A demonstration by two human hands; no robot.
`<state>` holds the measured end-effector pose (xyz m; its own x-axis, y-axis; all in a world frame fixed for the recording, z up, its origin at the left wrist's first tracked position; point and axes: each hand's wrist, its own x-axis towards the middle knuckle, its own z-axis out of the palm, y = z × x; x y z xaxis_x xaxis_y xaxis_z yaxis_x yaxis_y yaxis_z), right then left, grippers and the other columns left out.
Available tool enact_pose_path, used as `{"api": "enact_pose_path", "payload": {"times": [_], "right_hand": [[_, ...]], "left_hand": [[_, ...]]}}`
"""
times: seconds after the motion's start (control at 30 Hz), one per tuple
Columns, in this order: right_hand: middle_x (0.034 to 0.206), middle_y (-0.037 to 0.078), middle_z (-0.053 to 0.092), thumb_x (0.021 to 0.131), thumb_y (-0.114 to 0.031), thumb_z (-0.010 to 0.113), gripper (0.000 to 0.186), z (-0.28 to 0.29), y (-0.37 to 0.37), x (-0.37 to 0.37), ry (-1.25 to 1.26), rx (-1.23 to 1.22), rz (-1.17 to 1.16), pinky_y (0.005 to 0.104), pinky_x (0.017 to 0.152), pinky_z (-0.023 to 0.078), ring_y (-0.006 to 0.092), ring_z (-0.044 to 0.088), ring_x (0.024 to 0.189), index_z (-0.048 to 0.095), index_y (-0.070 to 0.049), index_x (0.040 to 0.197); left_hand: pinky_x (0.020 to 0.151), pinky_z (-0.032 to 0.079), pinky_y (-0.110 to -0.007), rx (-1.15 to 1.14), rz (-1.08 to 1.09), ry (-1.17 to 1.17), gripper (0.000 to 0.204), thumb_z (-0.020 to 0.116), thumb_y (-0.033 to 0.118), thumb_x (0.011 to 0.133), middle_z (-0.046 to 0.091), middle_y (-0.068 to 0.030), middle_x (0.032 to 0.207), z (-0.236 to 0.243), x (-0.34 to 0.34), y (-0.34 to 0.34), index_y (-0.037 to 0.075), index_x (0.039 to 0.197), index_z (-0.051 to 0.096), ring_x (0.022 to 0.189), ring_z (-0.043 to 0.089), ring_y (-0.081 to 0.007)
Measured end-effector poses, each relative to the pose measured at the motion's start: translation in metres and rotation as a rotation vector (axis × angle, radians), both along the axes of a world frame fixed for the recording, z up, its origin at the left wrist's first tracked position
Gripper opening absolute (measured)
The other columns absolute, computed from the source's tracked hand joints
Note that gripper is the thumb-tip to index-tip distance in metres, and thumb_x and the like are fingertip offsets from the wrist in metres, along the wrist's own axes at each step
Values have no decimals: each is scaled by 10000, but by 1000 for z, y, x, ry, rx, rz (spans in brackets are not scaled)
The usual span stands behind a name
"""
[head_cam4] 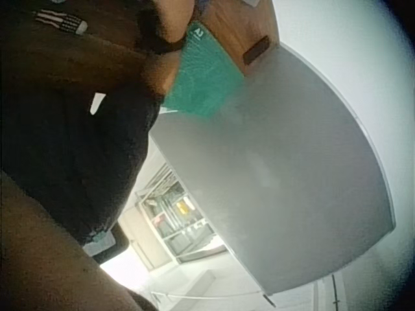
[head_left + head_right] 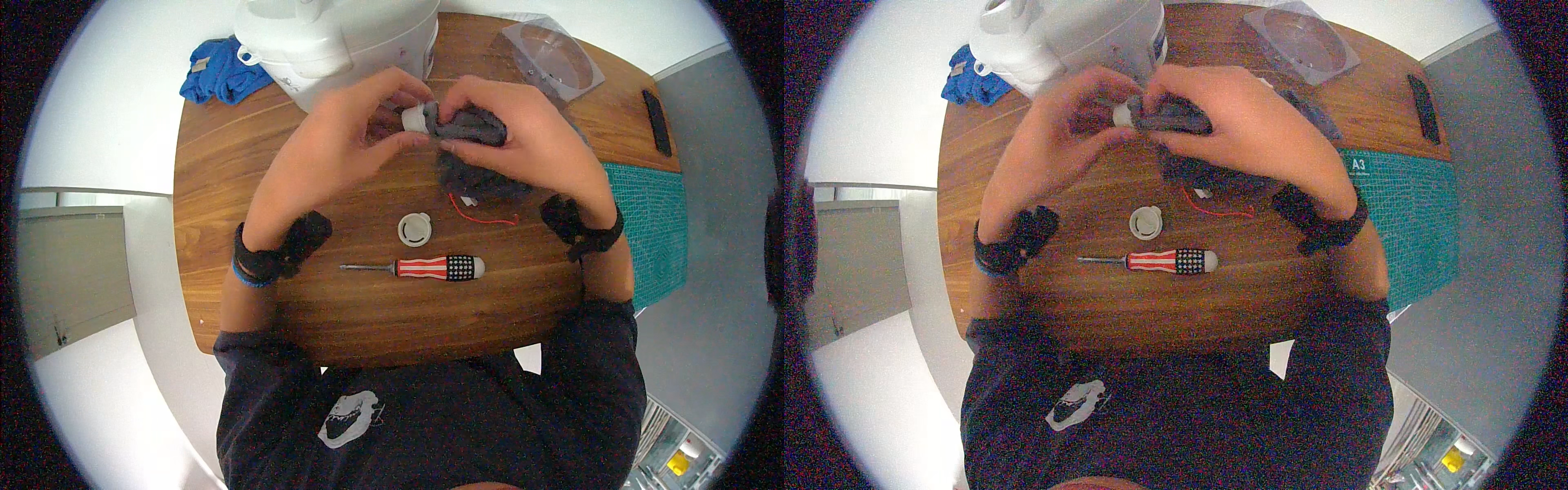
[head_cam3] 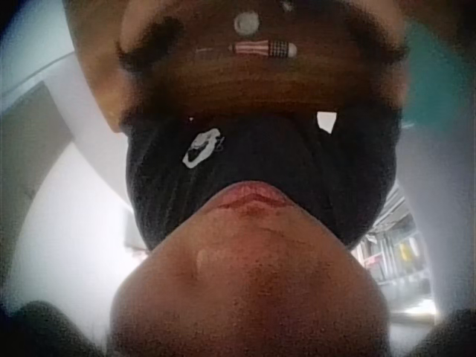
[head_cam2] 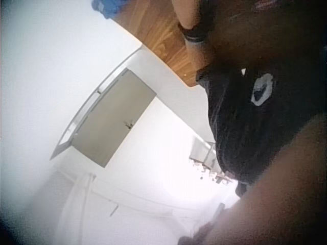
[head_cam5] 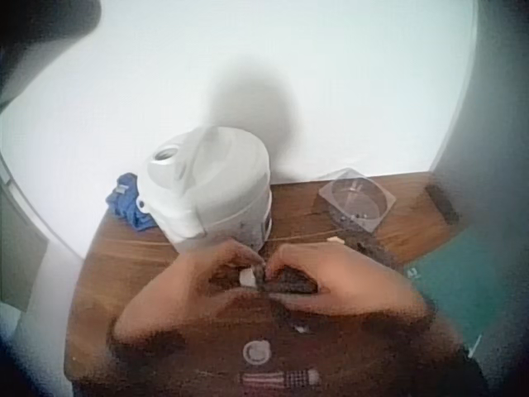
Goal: The person uses a screwdriver to tighten screws on the internal wiring of a white rice cooker. They then reassemble the cooker by placing the lid back on and wiping a small white plastic component with a cloth before setting it aside.
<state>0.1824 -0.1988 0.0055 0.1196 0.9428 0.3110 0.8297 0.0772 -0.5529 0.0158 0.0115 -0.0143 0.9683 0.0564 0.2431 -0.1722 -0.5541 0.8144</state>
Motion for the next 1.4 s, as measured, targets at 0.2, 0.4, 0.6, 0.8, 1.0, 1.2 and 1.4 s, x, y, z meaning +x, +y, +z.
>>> {"api": "enact_pose_path", "payload": {"times": [0.2,0.4,0.6,0.8,1.0,1.2,1.4], "right_hand": [[1031,153,763,912,-128,857,267,-9,2,5,-112,127,11,419,842,590,361,748,965,769,-36,1147],[1111,149,751,942,-97,820,239,-12,3,3,-84,108,61,425,841,591,361,744,968,789,-11,1163],[1209,132,694,954,-61,752,285,-21,1,-4,-255,20,-21,459,833,601,387,739,986,785,-97,1235],[1226,127,667,897,24,651,427,6,-4,-9,-352,-43,-77,522,819,585,423,722,998,756,-143,1275],[1224,122,664,894,41,683,424,1,-5,-8,-312,23,-81,518,827,580,414,723,994,758,-131,1274],[1207,123,663,953,-90,778,378,-14,-1,-10,-218,95,-29,503,798,579,398,721,964,750,-141,1326],[1139,111,654,970,-173,781,317,-11,0,-7,-332,49,-58,498,790,589,401,717,959,735,-151,1283]], "left_hand": [[803,586,-315,28,16,-43,406,825,38,959,737,-68,1108,4,-3,-2,52,1328,658,888,692,-151],[723,529,-313,87,62,-85,396,838,9,920,691,-19,956,5,-2,-6,75,1282,689,823,636,-127],[748,564,-388,249,70,-144,394,806,-48,870,706,-126,982,6,-1,-7,55,1231,687,813,688,-253],[789,580,-373,123,31,-49,393,812,-4,923,743,-106,1049,6,-1,-3,52,1290,681,865,702,-224],[852,598,-345,20,11,-43,400,820,40,960,764,-109,1121,3,-1,-2,41,1329,664,961,732,-190],[837,584,-293,99,66,-76,406,805,-3,957,752,-55,1140,1,1,-1,62,1339,684,947,698,-130],[840,607,-352,129,48,-54,393,784,1,951,772,-149,1172,4,1,3,46,1326,674,961,755,-234]]}}
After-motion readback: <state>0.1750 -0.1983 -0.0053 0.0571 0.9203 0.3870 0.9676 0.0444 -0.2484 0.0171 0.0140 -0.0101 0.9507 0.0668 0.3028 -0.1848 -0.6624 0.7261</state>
